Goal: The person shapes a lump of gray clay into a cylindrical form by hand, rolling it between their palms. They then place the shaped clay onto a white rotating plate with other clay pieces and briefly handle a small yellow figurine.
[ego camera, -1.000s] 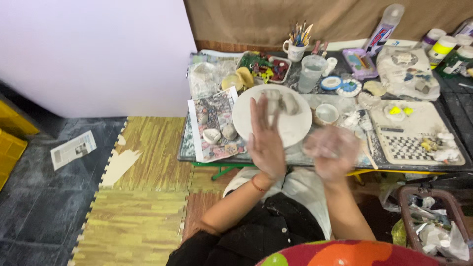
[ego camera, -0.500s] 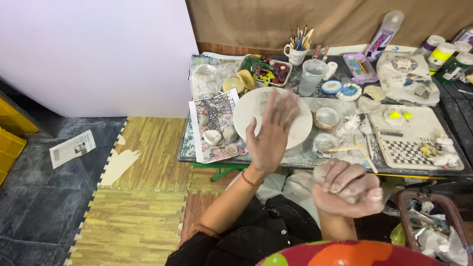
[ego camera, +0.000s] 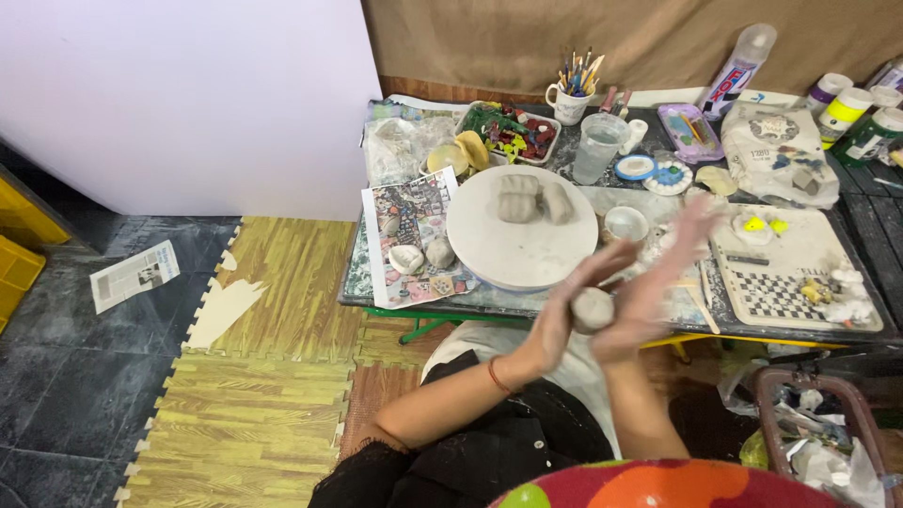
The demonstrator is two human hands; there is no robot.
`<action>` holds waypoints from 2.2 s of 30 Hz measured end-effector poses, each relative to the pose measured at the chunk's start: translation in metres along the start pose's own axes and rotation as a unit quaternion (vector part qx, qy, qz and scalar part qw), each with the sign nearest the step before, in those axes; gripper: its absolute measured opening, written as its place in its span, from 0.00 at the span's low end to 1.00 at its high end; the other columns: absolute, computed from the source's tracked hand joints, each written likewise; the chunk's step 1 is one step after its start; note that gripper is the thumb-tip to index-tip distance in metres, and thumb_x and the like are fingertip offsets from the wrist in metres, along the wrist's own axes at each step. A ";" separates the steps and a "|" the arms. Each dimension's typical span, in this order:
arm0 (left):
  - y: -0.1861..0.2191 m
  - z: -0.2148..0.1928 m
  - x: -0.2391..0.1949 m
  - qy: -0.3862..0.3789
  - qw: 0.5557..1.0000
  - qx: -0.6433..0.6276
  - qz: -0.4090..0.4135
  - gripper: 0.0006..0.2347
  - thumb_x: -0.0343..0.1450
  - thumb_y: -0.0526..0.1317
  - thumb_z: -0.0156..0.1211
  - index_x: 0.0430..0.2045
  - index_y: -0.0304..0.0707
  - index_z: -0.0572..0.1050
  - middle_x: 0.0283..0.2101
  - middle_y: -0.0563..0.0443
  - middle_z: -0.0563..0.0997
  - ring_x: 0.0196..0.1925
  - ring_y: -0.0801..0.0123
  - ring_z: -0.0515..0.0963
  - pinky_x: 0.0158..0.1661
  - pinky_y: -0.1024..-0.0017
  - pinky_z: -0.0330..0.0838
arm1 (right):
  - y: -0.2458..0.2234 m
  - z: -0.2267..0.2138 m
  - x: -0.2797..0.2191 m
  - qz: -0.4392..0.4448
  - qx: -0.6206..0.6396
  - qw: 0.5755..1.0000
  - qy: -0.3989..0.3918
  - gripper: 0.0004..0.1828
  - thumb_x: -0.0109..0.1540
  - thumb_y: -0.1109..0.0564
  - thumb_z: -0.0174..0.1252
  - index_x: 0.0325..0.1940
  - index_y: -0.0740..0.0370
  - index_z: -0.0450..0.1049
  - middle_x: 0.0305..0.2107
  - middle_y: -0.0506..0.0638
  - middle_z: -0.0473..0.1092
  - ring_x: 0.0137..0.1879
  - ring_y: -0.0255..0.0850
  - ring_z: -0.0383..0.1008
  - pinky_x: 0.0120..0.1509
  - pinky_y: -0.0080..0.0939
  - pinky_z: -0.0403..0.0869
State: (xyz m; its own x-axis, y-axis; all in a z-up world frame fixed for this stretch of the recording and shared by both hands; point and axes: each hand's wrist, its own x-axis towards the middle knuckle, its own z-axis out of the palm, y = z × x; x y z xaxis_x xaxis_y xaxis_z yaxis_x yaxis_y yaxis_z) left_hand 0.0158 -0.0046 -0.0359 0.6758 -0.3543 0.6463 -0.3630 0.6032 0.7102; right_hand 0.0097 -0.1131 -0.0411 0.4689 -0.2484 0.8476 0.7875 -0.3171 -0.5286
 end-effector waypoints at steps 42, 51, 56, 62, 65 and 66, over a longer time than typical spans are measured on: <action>-0.014 -0.031 0.027 0.125 0.987 -0.093 -0.031 0.33 0.78 0.62 0.27 0.75 0.41 0.48 0.78 0.46 0.52 0.80 0.61 0.50 0.78 0.60 0.42 | -0.029 0.036 0.021 -0.032 -0.177 0.960 -0.215 0.43 0.71 0.31 0.18 0.84 0.56 0.30 0.80 0.56 0.26 0.86 0.49 0.18 0.84 0.60 0.19; -0.093 -0.029 -0.003 0.237 0.900 -0.344 -0.125 0.21 0.76 0.57 0.39 0.45 0.40 0.74 0.46 0.46 0.78 0.50 0.58 0.75 0.54 0.61 0.68 | 0.050 0.012 0.050 0.125 0.079 0.986 -0.073 0.41 0.72 0.32 0.27 0.75 0.65 0.58 0.79 0.62 0.39 0.85 0.52 0.37 0.76 0.55 0.54; -0.100 -0.063 0.010 0.308 0.790 -0.505 -0.159 0.18 0.76 0.53 0.40 0.17 0.44 0.63 0.15 0.55 0.60 0.15 0.71 0.59 0.25 0.68 0.61 | 0.019 -0.011 0.032 0.047 0.056 0.995 -0.063 0.26 0.79 0.42 0.41 0.70 0.65 0.61 0.74 0.62 0.56 0.85 0.45 0.45 0.89 0.48 0.50; -0.078 -0.076 0.007 0.157 0.901 -0.391 -0.107 0.27 0.79 0.60 0.36 0.14 0.41 0.61 0.13 0.55 0.60 0.15 0.69 0.59 0.23 0.67 0.59 | 0.020 -0.024 0.004 0.229 -0.009 0.963 -0.143 0.21 0.75 0.47 0.41 0.66 0.62 0.64 0.59 0.60 0.72 0.68 0.47 0.70 0.76 0.46 0.68; -0.074 -0.077 0.010 0.192 0.901 -0.357 -0.155 0.28 0.80 0.63 0.35 0.20 0.37 0.66 0.19 0.51 0.68 0.19 0.68 0.67 0.25 0.68 0.66 | 0.030 -0.014 -0.020 0.134 0.004 0.942 -0.308 0.42 0.67 0.55 0.59 0.76 0.67 0.41 0.71 0.68 0.47 0.76 0.57 0.51 0.78 0.53 0.58; -0.074 -0.078 0.009 0.203 0.898 -0.342 -0.188 0.26 0.79 0.62 0.37 0.26 0.37 0.67 0.23 0.49 0.70 0.23 0.66 0.70 0.29 0.67 0.69 | 0.033 -0.012 -0.028 0.155 -0.012 0.935 -0.318 0.44 0.66 0.56 0.59 0.77 0.66 0.39 0.71 0.67 0.47 0.77 0.57 0.51 0.77 0.53 0.58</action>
State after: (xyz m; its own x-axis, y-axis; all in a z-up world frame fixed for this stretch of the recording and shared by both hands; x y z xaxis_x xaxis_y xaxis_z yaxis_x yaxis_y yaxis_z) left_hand 0.0988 0.0033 -0.1047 0.8967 -0.4193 0.1420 0.3259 0.8423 0.4294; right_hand 0.0181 -0.1282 -0.0829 0.8220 0.2608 0.5062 0.5690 -0.3432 -0.7473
